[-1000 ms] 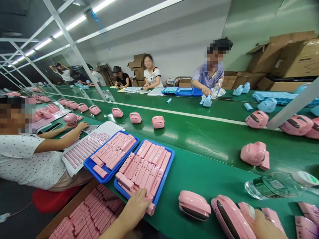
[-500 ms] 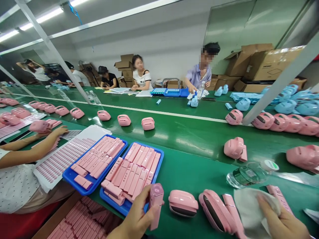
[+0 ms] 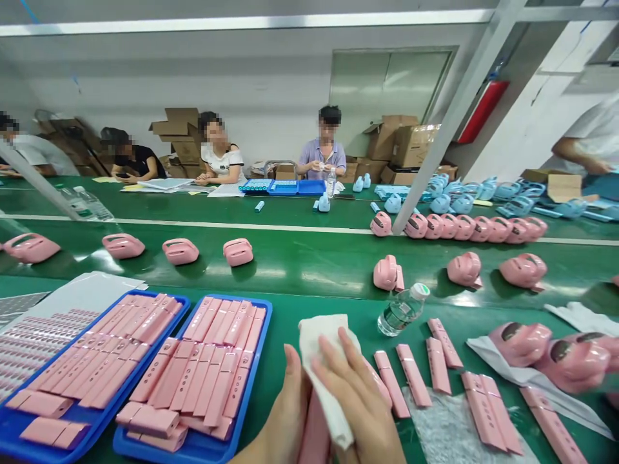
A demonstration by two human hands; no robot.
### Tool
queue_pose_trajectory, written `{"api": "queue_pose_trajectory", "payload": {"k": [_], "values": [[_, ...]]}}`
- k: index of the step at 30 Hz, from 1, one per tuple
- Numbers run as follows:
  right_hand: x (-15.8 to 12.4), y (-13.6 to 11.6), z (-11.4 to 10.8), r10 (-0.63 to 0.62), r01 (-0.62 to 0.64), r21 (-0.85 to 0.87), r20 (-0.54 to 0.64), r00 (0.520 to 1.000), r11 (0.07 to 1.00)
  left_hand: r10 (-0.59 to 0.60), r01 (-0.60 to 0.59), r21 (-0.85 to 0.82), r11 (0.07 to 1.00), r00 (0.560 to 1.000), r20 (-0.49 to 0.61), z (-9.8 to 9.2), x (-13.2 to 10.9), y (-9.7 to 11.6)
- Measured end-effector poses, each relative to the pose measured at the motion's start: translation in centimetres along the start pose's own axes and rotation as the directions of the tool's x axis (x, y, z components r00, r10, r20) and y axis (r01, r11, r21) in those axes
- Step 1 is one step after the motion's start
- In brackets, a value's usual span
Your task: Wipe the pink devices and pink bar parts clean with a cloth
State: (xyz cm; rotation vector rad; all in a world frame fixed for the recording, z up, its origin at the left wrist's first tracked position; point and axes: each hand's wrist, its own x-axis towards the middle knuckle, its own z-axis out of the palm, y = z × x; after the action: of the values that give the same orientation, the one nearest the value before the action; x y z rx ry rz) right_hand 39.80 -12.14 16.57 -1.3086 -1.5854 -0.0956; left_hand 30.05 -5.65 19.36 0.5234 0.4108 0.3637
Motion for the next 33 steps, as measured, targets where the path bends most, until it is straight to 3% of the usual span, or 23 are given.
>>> {"api": "queue_pose_trajectory", "payload": {"k": [3,4,9,11,13,14,15,16,17,18,19,20,21,24,27,29,30,31,33], "values": [[0.0,0.7,-0.6,-0.279,0.297,-0.136,0.137,0.950,0.945,-0.034,0.031,-0.124,0.992,0.999,-0.027,0.4,-0.1,0.6],[0.3,1.1,-0.9,-0.312,0.338,-0.153,0.171,0.935,0.929,-0.023,0.019,-0.121,0.992,0.999,-0.031,0.4,0.0,0.5],[2.0,2.0,-1.6,-0.063,0.100,-0.214,0.171,0.983,0.972,0.053,-0.056,-0.045,0.997,0.997,-0.055,0.0,0.8,-0.1],[2.1,1.8,-1.5,-0.207,0.240,-0.136,0.221,0.953,0.961,0.051,-0.057,-0.060,0.997,0.993,-0.104,0.3,0.7,0.5],[1.7,1.8,-1.4,-0.369,0.377,0.024,0.279,0.887,0.926,0.068,-0.079,-0.079,0.994,0.988,-0.137,0.6,0.4,1.3],[1.5,2.1,-1.5,-0.327,0.310,0.104,0.273,0.905,0.945,0.093,-0.104,-0.070,0.992,0.986,-0.140,0.7,0.3,1.7],[1.3,2.5,-1.6,-0.148,0.106,0.185,0.227,0.963,0.977,0.120,-0.129,-0.049,0.990,0.982,-0.144,0.7,0.2,2.0],[1.3,3.0,-1.8,0.143,-0.185,0.273,0.166,0.976,0.944,0.132,-0.136,-0.021,0.991,0.982,-0.136,0.7,0.1,2.2],[1.4,3.5,-2.1,0.449,-0.454,0.367,0.105,0.887,0.812,0.135,-0.135,0.008,0.991,0.983,-0.124,0.7,0.1,2.3],[1.8,3.9,-2.4,0.694,-0.635,0.468,0.061,0.717,0.615,0.129,-0.127,0.031,0.991,0.985,-0.110,0.7,0.0,2.4],[2.3,4.2,-2.7,0.843,-0.708,0.569,0.048,0.535,0.417,0.123,-0.119,0.043,0.992,0.987,-0.101,0.6,-0.1,2.4],[2.9,4.3,-3.1,0.912,-0.695,0.669,0.060,0.406,0.265,0.114,-0.110,0.048,0.993,0.989,-0.091,0.7,-0.2,2.4],[3.5,4.2,-3.4,0.936,-0.645,0.748,0.095,0.339,0.158,0.108,-0.105,0.047,0.993,0.991,-0.082,0.7,-0.4,2.4],[4.9,3.1,-3.9,0.935,-0.494,0.867,0.229,0.272,-0.068,0.091,-0.081,0.091,0.993,0.990,-0.105,1.3,-0.9,2.6],[4.8,2.3,-3.9,0.934,-0.514,0.857,0.214,0.285,-0.040,0.106,-0.071,0.198,0.978,0.979,-0.172,2.0,-1.2,2.8],[4.2,2.1,-3.7,0.941,-0.570,0.819,0.140,0.308,0.065,0.141,-0.089,0.242,0.966,0.968,-0.208,2.3,-1.2,2.7],[3.9,2.0,-3.6,0.930,-0.608,0.779,0.095,0.355,0.153,0.152,-0.094,0.242,0.966,0.960,-0.235,2.4,-1.1,2.7],[3.7,1.9,-3.5,0.895,-0.645,0.710,0.048,0.443,0.281,0.151,-0.088,0.231,0.969,0.950,-0.272,2.4,-1.0,2.6],[3.5,1.7,-3.3,0.670,-0.586,0.469,-0.016,0.742,0.661,0.125,-0.061,0.189,0.980,0.930,-0.346,2.2,-0.6,2.4]]}}
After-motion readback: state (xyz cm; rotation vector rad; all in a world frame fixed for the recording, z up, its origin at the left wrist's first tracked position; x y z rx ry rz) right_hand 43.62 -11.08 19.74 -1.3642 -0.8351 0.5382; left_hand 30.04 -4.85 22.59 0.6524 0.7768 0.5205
